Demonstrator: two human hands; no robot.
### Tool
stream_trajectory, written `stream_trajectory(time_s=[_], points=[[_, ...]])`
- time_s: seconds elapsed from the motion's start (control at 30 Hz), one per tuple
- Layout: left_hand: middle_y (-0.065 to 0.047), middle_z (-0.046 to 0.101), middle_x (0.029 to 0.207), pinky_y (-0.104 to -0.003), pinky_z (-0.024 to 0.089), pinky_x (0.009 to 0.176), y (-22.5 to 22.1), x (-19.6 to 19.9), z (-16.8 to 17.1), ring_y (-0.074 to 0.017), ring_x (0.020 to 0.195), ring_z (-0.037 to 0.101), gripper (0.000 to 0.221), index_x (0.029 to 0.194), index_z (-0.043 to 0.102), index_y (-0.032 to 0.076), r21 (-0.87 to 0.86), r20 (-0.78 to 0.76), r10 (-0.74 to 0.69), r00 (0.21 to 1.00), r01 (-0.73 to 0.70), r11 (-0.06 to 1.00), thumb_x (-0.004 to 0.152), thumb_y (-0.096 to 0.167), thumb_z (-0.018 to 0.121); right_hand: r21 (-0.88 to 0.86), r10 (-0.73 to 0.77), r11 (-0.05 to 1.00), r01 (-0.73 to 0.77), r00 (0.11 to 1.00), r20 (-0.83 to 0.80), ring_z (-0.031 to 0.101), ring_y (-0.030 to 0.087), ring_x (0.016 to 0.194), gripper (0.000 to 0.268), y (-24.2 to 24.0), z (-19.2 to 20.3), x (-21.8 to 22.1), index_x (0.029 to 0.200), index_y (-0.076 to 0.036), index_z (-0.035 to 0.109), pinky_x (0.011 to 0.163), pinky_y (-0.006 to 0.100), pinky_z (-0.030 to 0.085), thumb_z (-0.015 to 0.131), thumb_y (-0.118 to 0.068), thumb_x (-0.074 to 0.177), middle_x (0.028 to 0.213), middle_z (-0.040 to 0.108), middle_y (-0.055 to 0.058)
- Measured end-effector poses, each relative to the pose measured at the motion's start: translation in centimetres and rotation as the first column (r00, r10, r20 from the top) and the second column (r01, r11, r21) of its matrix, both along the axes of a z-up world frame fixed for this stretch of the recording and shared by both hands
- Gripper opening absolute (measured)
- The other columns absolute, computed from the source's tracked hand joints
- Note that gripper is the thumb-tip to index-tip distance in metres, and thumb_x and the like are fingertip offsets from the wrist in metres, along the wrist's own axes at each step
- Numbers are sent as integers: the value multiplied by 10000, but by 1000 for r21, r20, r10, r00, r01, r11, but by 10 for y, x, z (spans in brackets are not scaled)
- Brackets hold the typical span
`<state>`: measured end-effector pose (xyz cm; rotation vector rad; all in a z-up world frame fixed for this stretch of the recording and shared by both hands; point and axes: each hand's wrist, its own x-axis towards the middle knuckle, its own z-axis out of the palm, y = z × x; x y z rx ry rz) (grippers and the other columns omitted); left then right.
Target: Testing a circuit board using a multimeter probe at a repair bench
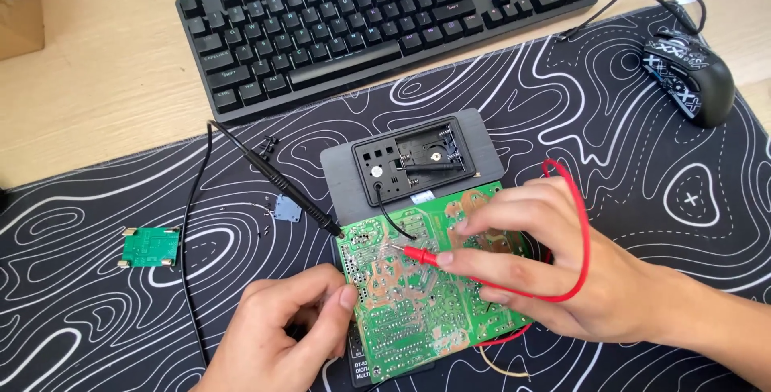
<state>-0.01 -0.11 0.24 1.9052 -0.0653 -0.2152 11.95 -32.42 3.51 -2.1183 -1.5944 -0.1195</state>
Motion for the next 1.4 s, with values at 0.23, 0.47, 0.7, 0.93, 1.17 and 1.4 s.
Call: stream_trajectory(time_s=[0.23,0.47,0.7,0.93,1.17,1.4], points=[[52,712,507,-247,525,434,0,-1,-1,-59,442,595,449,665,678,151,0,-4,2,1000,-2,1000,1103,244,678,39,5,999,-5,1000,-2,715,261,1238,445,-12,0,3,1410,-239,762,1058,478,445,455,-462,1178,1395,686,51],[45,720,497,-241,530,437,-1,-3,-3,-61,440,599,443,670,694,145,1,-29,31,999,-31,1000,1096,266,687,185,-56,978,97,974,-219,769,218,1096,333,-30,-2,20,1185,-118,704,1111,461,496,436,-315,1170,1214,757,77],[40,718,488,-237,538,429,-1,-4,-6,-67,433,601,441,680,696,141,2,-22,39,999,-39,999,1095,289,683,171,-81,974,146,938,-338,788,241,1060,384,-31,5,23,1163,-38,715,993,368,659,427,-292,1170,1159,761,125],[39,738,490,-235,544,429,0,-3,-6,-64,429,606,437,681,718,141,17,-27,38,999,-38,999,1089,292,678,169,-96,970,175,912,-398,851,262,1140,351,-22,12,23,1158,-16,766,1050,366,714,472,-209,1154,1192,820,145],[41,741,489,-225,547,421,0,-3,-8,-56,420,603,430,688,717,144,12,-14,25,1000,-25,1000,1091,288,677,176,-84,969,171,906,-414,858,258,1125,383,-19,14,23,1142,-28,760,1021,361,723,434,-226,1175,1129,838,112],[35,742,487,-238,525,426,1,-4,-10,-58,424,597,441,674,705,142,8,-15,31,999,-31,999,1090,288,685,193,-80,967,167,917,-392,858,256,1114,379,-17,14,22,1128,-31,769,1016,360,722,436,-206,1174,1123,844,118]])
